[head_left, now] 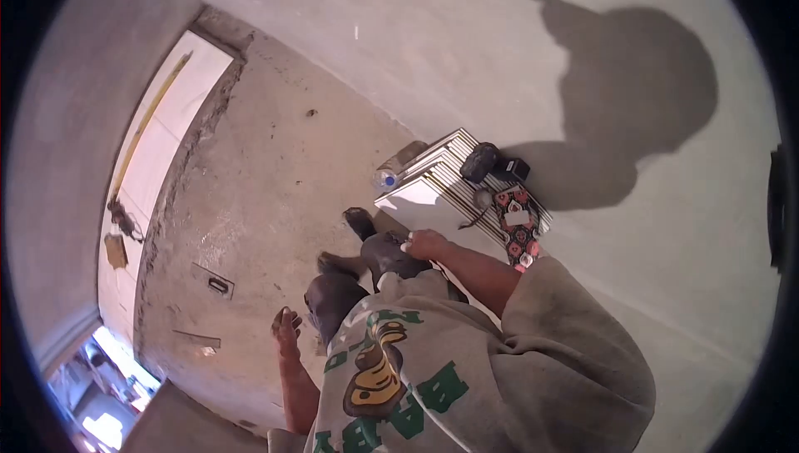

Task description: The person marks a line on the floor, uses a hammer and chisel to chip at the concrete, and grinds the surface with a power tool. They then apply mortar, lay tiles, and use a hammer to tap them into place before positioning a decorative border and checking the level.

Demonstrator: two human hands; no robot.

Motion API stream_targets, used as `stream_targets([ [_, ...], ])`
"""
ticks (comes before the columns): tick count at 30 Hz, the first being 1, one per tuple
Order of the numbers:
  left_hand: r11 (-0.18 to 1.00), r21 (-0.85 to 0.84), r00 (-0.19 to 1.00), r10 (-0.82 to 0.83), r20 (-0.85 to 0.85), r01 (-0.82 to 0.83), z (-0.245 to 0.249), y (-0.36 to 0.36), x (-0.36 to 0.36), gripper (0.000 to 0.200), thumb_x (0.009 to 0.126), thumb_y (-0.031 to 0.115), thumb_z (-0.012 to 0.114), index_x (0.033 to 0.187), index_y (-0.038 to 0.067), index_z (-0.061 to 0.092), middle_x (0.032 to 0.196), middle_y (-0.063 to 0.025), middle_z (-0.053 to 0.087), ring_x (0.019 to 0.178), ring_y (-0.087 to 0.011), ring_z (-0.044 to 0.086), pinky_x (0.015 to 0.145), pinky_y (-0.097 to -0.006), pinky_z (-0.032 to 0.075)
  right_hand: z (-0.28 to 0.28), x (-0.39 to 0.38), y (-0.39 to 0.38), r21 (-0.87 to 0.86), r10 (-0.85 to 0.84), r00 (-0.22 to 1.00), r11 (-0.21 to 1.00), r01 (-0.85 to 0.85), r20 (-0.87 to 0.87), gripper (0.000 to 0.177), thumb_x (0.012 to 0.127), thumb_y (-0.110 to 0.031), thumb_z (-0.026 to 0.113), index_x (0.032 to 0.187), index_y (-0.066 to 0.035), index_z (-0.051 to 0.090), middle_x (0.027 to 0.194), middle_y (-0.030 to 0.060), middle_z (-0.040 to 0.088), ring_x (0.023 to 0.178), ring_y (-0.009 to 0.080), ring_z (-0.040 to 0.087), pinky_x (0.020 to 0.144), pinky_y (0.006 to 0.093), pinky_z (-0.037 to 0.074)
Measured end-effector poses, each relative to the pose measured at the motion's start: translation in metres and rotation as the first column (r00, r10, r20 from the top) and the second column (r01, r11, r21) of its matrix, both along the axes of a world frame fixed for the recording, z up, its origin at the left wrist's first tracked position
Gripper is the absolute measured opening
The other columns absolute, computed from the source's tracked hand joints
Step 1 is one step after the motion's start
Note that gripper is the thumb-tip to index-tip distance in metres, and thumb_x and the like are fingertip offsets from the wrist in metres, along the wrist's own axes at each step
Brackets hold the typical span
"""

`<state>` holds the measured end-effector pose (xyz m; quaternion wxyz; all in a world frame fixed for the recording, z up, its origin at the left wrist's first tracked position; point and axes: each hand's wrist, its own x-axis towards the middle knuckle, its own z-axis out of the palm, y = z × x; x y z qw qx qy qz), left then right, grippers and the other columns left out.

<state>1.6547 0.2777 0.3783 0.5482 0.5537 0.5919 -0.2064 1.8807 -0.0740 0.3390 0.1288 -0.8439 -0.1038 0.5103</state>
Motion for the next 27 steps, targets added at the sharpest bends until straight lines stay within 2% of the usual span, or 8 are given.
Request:
stream_targets([
  [2,0.997,0.01,0.996,-0.079,0.04,0.079,-0.001,0.012,0.034,0.044,0.086,0.038,0.052,0.12,0.009,0.052,0.098,-0.004,0.06,0.084,-0.0151,0.06,0.066,-0.0313,0.042,-0.005,0.007,-0.008,-0.092,-0.129,0.988,0.988,0.121,-0.08,0.051,0.081,-0.045,0.05,0.101,0.001,0.061,0.104,0.0218,0.06,0.101,0.0345,0.057,0.089,0.0425,0.043],
  [3,0.994,-0.004,0.992,-0.107,0.06,0.107,0.0,0.018,0.049,0.044,0.087,0.037,0.052,0.119,0.008,0.052,0.096,-0.0032,0.06,0.082,-0.0139,0.06,0.064,-0.0294,0.042,-0.033,-0.002,-0.016,-0.164,-0.094,0.996,0.982,0.093,-0.002,0.049,0.082,-0.045,0.05,0.096,0.0,0.062,0.103,0.0209,0.061,0.099,0.034,0.058,0.089,0.0417,0.043],
  [8,0.968,-0.041,0.969,-0.246,0.04,0.247,-0.038,0.074,0.103,0.042,0.085,0.034,0.054,0.117,0.007,0.054,0.092,-0.0024,0.061,0.075,-0.0134,0.06,0.057,-0.0265,0.041,-0.027,0.001,-0.012,-0.118,-0.305,0.94,0.938,0.324,0.155,0.049,0.083,-0.044,0.051,0.1,0.0,0.061,0.103,0.0212,0.061,0.1,0.0343,0.057,0.089,0.0415,0.043],
  [14,0.884,-0.092,0.889,-0.455,0.058,0.458,-0.088,0.159,0.172,0.032,0.083,0.033,0.057,0.101,0.006,0.06,0.075,-0.0008,0.06,0.061,-0.0101,0.056,0.048,-0.0233,0.039,0.014,-0.002,0.046,-0.113,-0.632,0.745,0.741,0.661,0.213,0.05,0.082,-0.045,0.052,0.102,0.0,0.061,0.103,0.0233,0.061,0.1,0.0343,0.057,0.087,0.0413,0.043],
  [16,0.825,-0.006,0.825,-0.565,0.0,0.565,-0.106,0.196,0.2,0.028,0.083,0.033,0.057,0.096,0.007,0.061,0.069,0.0002,0.058,0.056,-0.0088,0.052,0.044,-0.0234,0.037,0.032,-0.004,0.078,-0.086,-0.611,0.776,0.774,0.627,0.157,0.048,0.081,-0.044,0.052,0.099,0.0,0.061,0.099,0.0238,0.061,0.097,0.0348,0.058,0.086,0.0415,0.043],
  [20,0.906,0.001,0.899,-0.419,0.126,0.423,-0.087,0.232,0.262,0.031,0.085,0.031,0.055,0.104,0.007,0.059,0.075,0.0009,0.058,0.063,-0.0088,0.055,0.046,-0.023,0.035,0.062,-0.007,0.136,-0.089,-0.658,0.745,0.74,0.667,0.109,0.048,0.08,-0.043,0.053,0.1,0.0,0.061,0.097,0.0223,0.062,0.095,0.0344,0.059,0.085,0.0407,0.044],
  [24,0.871,0.019,0.861,-0.489,0.138,0.491,-0.085,0.261,0.3,0.032,0.086,0.031,0.054,0.107,0.008,0.057,0.078,0.0008,0.058,0.065,-0.0094,0.057,0.046,-0.023,0.035,0.077,0.007,0.164,-0.068,-0.713,0.696,0.692,0.718,0.085,0.048,0.08,-0.044,0.053,0.1,-0.001,0.061,0.097,0.0212,0.063,0.095,0.0338,0.059,0.084,0.0401,0.044],
  [27,0.857,0.028,0.847,-0.512,0.142,0.514,-0.097,0.271,0.311,0.03,0.086,0.031,0.053,0.105,0.008,0.058,0.076,0.0002,0.058,0.063,-0.0093,0.056,0.045,-0.0236,0.036,0.06,0.009,0.163,-0.044,-0.686,0.701,0.708,0.705,0.197,0.047,0.08,-0.043,0.054,0.101,-0.002,0.061,0.098,0.0215,0.062,0.096,0.0336,0.059,0.085,0.0399,0.045],
])
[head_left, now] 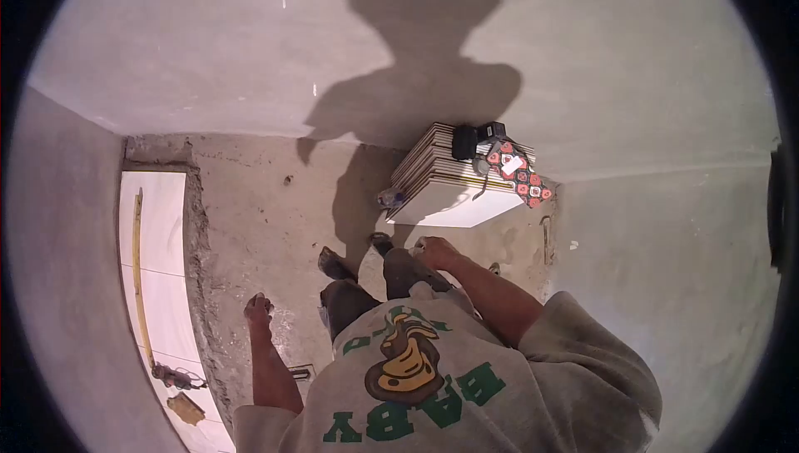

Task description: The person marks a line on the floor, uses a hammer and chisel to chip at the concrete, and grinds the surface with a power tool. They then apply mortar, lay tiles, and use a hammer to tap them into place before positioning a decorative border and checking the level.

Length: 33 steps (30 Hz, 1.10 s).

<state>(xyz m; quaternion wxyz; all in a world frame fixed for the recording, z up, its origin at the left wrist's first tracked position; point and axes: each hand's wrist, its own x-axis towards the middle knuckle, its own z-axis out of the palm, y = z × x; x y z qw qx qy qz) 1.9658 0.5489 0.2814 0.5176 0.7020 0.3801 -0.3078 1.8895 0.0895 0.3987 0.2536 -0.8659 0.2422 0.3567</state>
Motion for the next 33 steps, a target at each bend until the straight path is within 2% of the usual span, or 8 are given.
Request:
stream_targets([
  [8,0.976,-0.216,0.998,-0.051,-0.041,0.041,-0.065,-0.001,-0.019,0.031,0.084,0.031,0.056,0.102,0.006,0.06,0.081,-0.0045,0.062,0.067,-0.0149,0.06,0.054,-0.0316,0.046,-0.002,-0.005,-0.009,-0.035,-0.111,0.991,0.993,0.114,0.071,0.048,0.079,-0.042,0.055,0.104,-0.002,0.062,0.103,0.0216,0.062,0.099,0.0325,0.059,0.088,0.039,0.044],
  [9,0.995,-0.058,0.997,-0.079,0.014,0.08,0.0,-0.028,-0.015,0.033,0.084,0.028,0.055,0.105,0.004,0.059,0.079,-0.0052,0.062,0.066,-0.016,0.06,0.057,-0.0345,0.047,-0.018,-0.012,-0.012,-0.03,-0.076,0.992,0.996,0.08,0.101,0.048,0.079,-0.042,0.056,0.104,-0.001,0.062,0.103,0.0211,0.062,0.099,0.0321,0.059,0.088,0.0392,0.044],
  [10,0.829,0.198,0.746,-0.558,0.364,0.524,-0.095,0.004,-0.04,0.034,0.083,0.026,0.055,0.105,0.0,0.06,0.084,-0.0101,0.064,0.068,-0.0198,0.061,0.061,-0.0351,0.049,-0.009,-0.013,-0.008,-0.004,-0.151,0.973,0.988,0.154,0.177,0.051,0.077,-0.042,0.057,0.106,0.0,0.06,0.104,0.0205,0.062,0.099,0.0317,0.059,0.088,0.0387,0.044],
  [12,0.989,-0.006,0.97,-0.146,0.192,0.15,-0.015,-0.028,-0.03,0.035,0.083,0.03,0.055,0.099,-0.001,0.064,0.087,-0.0169,0.065,0.071,-0.0244,0.064,0.07,-0.0343,0.05,0.001,-0.005,-0.006,-0.054,0.055,0.998,0.997,-0.053,0.033,0.057,0.075,-0.04,0.058,0.112,0.003,0.056,0.109,0.0215,0.059,0.101,0.031,0.058,0.09,0.036,0.043],
  [13,0.978,0.102,0.897,-0.209,0.389,0.183,-0.061,-0.017,-0.043,0.039,0.082,0.033,0.055,0.101,0.0,0.063,0.08,-0.0137,0.066,0.068,-0.022,0.064,0.07,-0.0338,0.049,-0.021,-0.014,-0.011,-0.096,0.014,0.999,0.995,-0.01,0.037,0.055,0.074,-0.039,0.058,0.112,0.001,0.056,0.108,0.0212,0.06,0.099,0.0302,0.059,0.088,0.036,0.044],
  [21,0.989,0.119,0.983,0.072,0.169,-0.093,-0.005,0.017,-0.07,0.042,0.08,0.037,0.055,0.104,0.003,0.064,0.083,-0.0129,0.066,0.072,-0.0212,0.064,0.071,-0.0338,0.049,-0.004,0.039,0.023,0.057,0.237,0.948,0.972,-0.23,-0.214,0.047,0.081,-0.037,0.056,0.111,-0.001,0.058,0.108,0.0208,0.06,0.105,0.0299,0.057,0.091,0.0387,0.042],
  [27,0.961,0.261,0.993,0.077,0.088,-0.097,0.002,0.018,-0.124,0.044,0.08,0.039,0.053,0.104,0.004,0.065,0.093,-0.018,0.065,0.09,-0.029,0.062,0.081,-0.0371,0.047,-0.021,0.068,0.027,0.067,0.45,0.893,0.891,-0.45,0.009,0.044,0.08,-0.034,0.057,0.113,-0.004,0.057,0.107,0.0232,0.06,0.103,0.0327,0.057,0.087,0.0389,0.044],
  [33,0.956,0.154,0.966,0.232,0.117,-0.248,-0.032,0.0,-0.171,0.046,0.081,0.038,0.053,0.106,0.0,0.062,0.094,-0.0158,0.063,0.086,-0.0255,0.06,0.078,-0.0356,0.046,-0.029,0.079,0.037,0.101,0.798,0.601,0.595,-0.797,0.048,0.036,0.075,-0.006,0.05,0.11,-0.009,0.059,0.105,0.0216,0.059,0.1,0.0367,0.055,0.085,0.0438,0.045],
])
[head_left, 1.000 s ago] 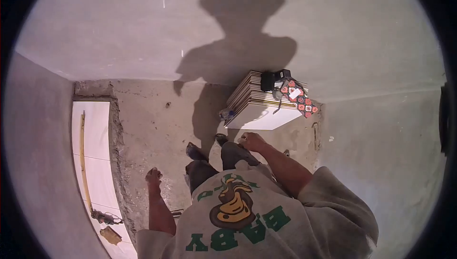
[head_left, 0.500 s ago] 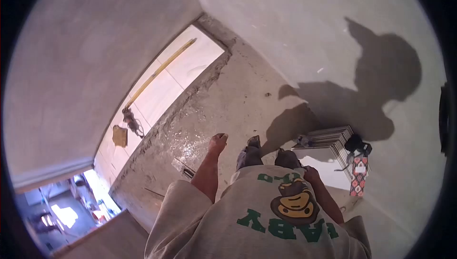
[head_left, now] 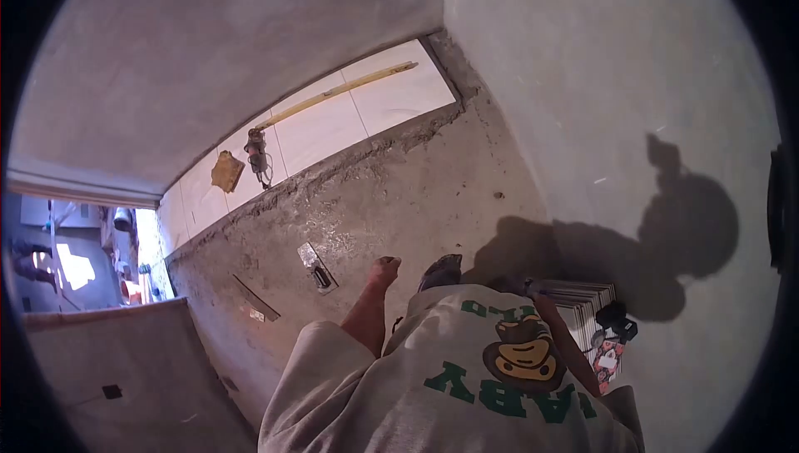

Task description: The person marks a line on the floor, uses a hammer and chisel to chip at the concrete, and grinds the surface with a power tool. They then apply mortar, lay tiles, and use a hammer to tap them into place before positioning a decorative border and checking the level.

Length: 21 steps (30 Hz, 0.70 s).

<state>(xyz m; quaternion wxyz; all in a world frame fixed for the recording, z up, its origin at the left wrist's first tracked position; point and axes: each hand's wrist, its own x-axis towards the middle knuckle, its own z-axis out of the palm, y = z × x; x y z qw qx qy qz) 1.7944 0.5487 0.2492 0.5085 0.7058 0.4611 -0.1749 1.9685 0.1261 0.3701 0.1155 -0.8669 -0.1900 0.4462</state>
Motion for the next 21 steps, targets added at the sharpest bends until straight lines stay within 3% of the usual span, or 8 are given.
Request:
stream_targets([
  [3,1.0,0.028,1.0,0.0,0.011,0.0,0.001,-0.005,-0.01,0.044,0.083,0.033,0.055,0.106,-0.004,0.06,0.08,-0.0084,0.062,0.066,-0.0155,0.059,0.064,-0.0303,0.048,-0.036,0.005,-0.016,0.172,-0.146,0.989,0.974,0.147,-0.018,0.032,0.077,-0.013,0.054,0.108,-0.007,0.06,0.112,0.0214,0.056,0.103,0.0362,0.054,0.087,0.0434,0.044],
  [7,0.996,0.013,0.993,0.082,0.08,-0.083,0.008,-0.007,-0.018,0.045,0.083,0.034,0.055,0.108,-0.003,0.06,0.082,-0.0096,0.064,0.069,-0.0164,0.06,0.066,-0.0302,0.049,-0.048,0.012,-0.019,0.237,0.061,0.98,0.966,-0.107,0.192,0.036,0.083,-0.023,0.05,0.109,0.001,0.058,0.115,0.0239,0.055,0.111,0.034,0.051,0.091,0.04,0.039],
  [8,0.998,0.056,0.995,0.029,0.098,-0.034,0.007,-0.007,-0.02,0.045,0.083,0.034,0.055,0.108,-0.003,0.059,0.083,-0.0102,0.064,0.071,-0.0167,0.061,0.067,-0.0301,0.049,-0.035,0.014,-0.011,0.134,0.055,0.992,0.988,-0.07,0.112,0.037,0.081,-0.027,0.053,0.108,-0.003,0.06,0.115,0.0232,0.055,0.109,0.0356,0.051,0.091,0.0412,0.04],
  [9,0.976,-0.07,0.977,0.209,0.025,-0.207,0.052,-0.014,-0.011,0.046,0.081,0.037,0.051,0.105,-0.001,0.062,0.105,-0.0216,0.062,0.1,-0.035,0.058,0.085,-0.0399,0.045,-0.023,0.015,-0.004,0.028,0.039,0.999,0.999,-0.04,0.033,0.037,0.079,-0.031,0.056,0.108,-0.008,0.062,0.114,0.0226,0.055,0.108,0.0372,0.052,0.091,0.0423,0.042],
  [13,0.997,0.067,0.998,0.042,0.056,-0.046,0.036,-0.013,-0.028,0.048,0.081,0.038,0.052,0.106,-0.001,0.061,0.105,-0.0225,0.061,0.102,-0.036,0.057,0.087,-0.0399,0.044,-0.068,0.011,-0.036,0.132,-0.124,0.983,0.981,0.142,-0.139,0.04,0.079,-0.034,0.054,0.11,-0.009,0.061,0.114,0.023,0.055,0.106,0.0386,0.052,0.091,0.0434,0.041],
  [15,0.995,0.032,0.994,0.101,-0.04,-0.099,0.024,-0.018,-0.03,0.049,0.081,0.04,0.052,0.106,-0.001,0.062,0.106,-0.0232,0.06,0.105,-0.0356,0.056,0.09,-0.0394,0.043,-0.069,0.004,-0.045,0.06,0.061,0.992,0.996,-0.067,0.111,0.042,0.078,-0.035,0.054,0.11,-0.008,0.061,0.112,0.0221,0.056,0.104,0.0388,0.054,0.09,0.0445,0.042],
  [19,0.995,0.007,0.994,0.098,-0.038,-0.098,0.026,-0.024,-0.019,0.05,0.081,0.041,0.052,0.107,-0.001,0.062,0.107,-0.0231,0.06,0.107,-0.0343,0.055,0.091,-0.0388,0.042,-0.057,0.008,-0.051,0.025,-0.067,0.996,0.998,0.066,0.061,0.042,0.077,-0.035,0.054,0.11,-0.009,0.061,0.112,0.0215,0.057,0.102,0.0391,0.055,0.087,0.0453,0.043],
  [21,0.999,0.004,0.998,0.052,0.034,-0.052,0.028,-0.027,-0.008,0.049,0.081,0.04,0.052,0.106,-0.001,0.062,0.107,-0.0229,0.06,0.107,-0.0334,0.055,0.091,-0.0385,0.042,-0.061,0.01,-0.053,-0.189,0.032,0.999,0.982,-0.025,0.032,0.043,0.076,-0.034,0.055,0.11,-0.009,0.06,0.109,0.0228,0.058,0.1,0.0391,0.056,0.084,0.0452,0.045],
])
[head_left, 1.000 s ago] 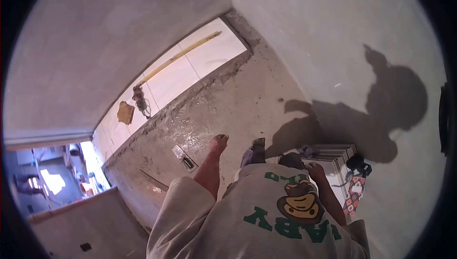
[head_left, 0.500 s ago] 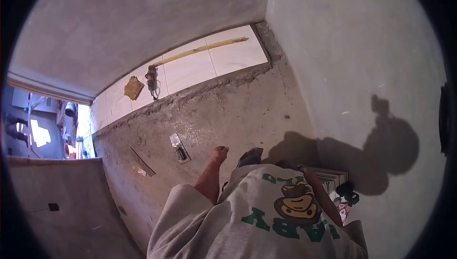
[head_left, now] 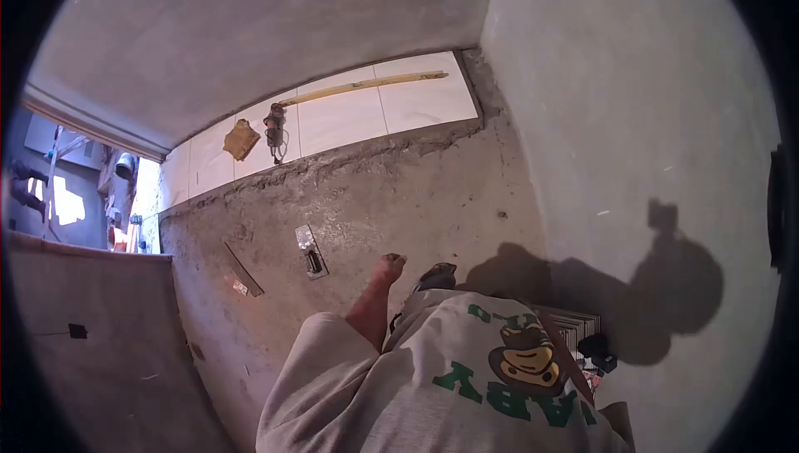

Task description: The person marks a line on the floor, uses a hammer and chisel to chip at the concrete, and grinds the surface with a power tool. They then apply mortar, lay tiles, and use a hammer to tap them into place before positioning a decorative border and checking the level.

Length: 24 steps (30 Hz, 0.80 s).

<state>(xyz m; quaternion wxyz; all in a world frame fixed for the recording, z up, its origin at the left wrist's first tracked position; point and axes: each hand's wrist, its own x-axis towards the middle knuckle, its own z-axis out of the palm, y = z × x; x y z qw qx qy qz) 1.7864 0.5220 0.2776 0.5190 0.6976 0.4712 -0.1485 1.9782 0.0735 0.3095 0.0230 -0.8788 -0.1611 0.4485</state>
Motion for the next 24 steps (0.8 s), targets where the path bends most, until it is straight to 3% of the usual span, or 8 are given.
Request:
stream_targets([
  [3,0.998,-0.049,0.997,0.046,0.059,-0.043,-0.002,-0.003,0.013,0.048,0.081,0.038,0.054,0.106,-0.002,0.062,0.106,-0.0224,0.061,0.106,-0.033,0.056,0.09,-0.0381,0.043,-0.042,-0.003,-0.027,0.211,0.054,0.991,0.974,-0.079,0.12,0.044,0.076,-0.035,0.055,0.111,-0.008,0.059,0.105,0.0231,0.06,0.097,0.0388,0.058,0.082,0.0448,0.046],
  [10,1.0,-0.005,1.0,0.01,0.025,-0.01,-0.024,0.011,0.011,0.044,0.08,0.036,0.054,0.105,0.001,0.063,0.107,-0.0201,0.061,0.106,-0.0323,0.056,0.09,-0.0374,0.043,-0.028,-0.002,-0.022,0.072,-0.089,0.993,0.994,0.083,0.077,0.048,0.072,-0.036,0.061,0.111,-0.008,0.059,0.107,0.022,0.06,0.1,0.0376,0.057,0.085,0.0429,0.045],
  [12,1.0,-0.018,0.999,0.021,0.027,-0.021,-0.03,0.015,0.007,0.044,0.08,0.036,0.054,0.105,0.001,0.063,0.107,-0.0205,0.061,0.106,-0.0325,0.056,0.091,-0.0375,0.042,0.005,0.0,-0.003,0.459,-0.074,0.991,0.889,0.014,0.113,0.052,0.069,-0.036,0.064,0.111,-0.007,0.059,0.109,0.0216,0.059,0.102,0.0372,0.057,0.086,0.0424,0.045],
  [13,0.999,-0.027,0.999,0.044,0.024,-0.043,-0.029,0.017,0.006,0.045,0.08,0.036,0.053,0.104,0.0,0.063,0.108,-0.021,0.061,0.106,-0.0328,0.056,0.091,-0.0376,0.042,-0.011,0.0,-0.013,0.457,-0.08,0.99,0.889,0.018,0.116,0.052,0.069,-0.036,0.064,0.111,-0.007,0.059,0.109,0.0216,0.059,0.102,0.0372,0.057,0.086,0.0424,0.045],
  [15,0.999,-0.011,0.999,0.046,0.026,-0.046,-0.027,0.019,0.006,0.045,0.08,0.037,0.053,0.105,0.0,0.063,0.107,-0.0219,0.06,0.107,-0.033,0.055,0.092,-0.0378,0.042,-0.044,0.001,-0.025,-0.035,-0.042,0.996,0.998,0.045,0.084,0.054,0.07,-0.035,0.064,0.116,-0.007,0.056,0.111,0.0203,0.058,0.104,0.0359,0.056,0.087,0.0419,0.045],
  [19,1.0,0.006,1.0,-0.007,0.019,0.006,-0.043,0.023,0.002,0.046,0.08,0.037,0.053,0.105,-0.001,0.063,0.108,-0.0228,0.06,0.107,-0.0332,0.055,0.092,-0.0376,0.042,0.024,0.001,0.016,0.04,-0.134,0.991,0.99,0.134,-0.002,0.052,0.073,-0.032,0.062,0.119,-0.01,0.054,0.114,0.0202,0.057,0.106,0.0346,0.055,0.088,0.0418,0.044],
  [21,1.0,0.01,0.999,-0.018,0.041,0.018,-0.049,0.022,0.002,0.047,0.08,0.037,0.053,0.106,0.0,0.063,0.108,-0.023,0.06,0.107,-0.0333,0.055,0.092,-0.0375,0.042,0.002,0.0,0.006,0.469,-0.117,0.993,0.878,0.091,0.026,0.05,0.074,-0.032,0.06,0.12,-0.015,0.055,0.113,0.0205,0.058,0.105,0.0342,0.056,0.088,0.0416,0.044],
  [24,0.999,-0.033,0.999,0.038,0.015,-0.038,-0.04,0.017,0.007,0.047,0.08,0.038,0.053,0.106,0.0,0.063,0.108,-0.0225,0.06,0.106,-0.033,0.056,0.091,-0.0375,0.042,-0.005,0.0,0.006,0.272,-0.031,0.985,0.962,-0.016,0.171,0.049,0.073,-0.034,0.06,0.119,-0.016,0.057,0.11,0.0208,0.059,0.103,0.0348,0.056,0.087,0.0412,0.044],
])
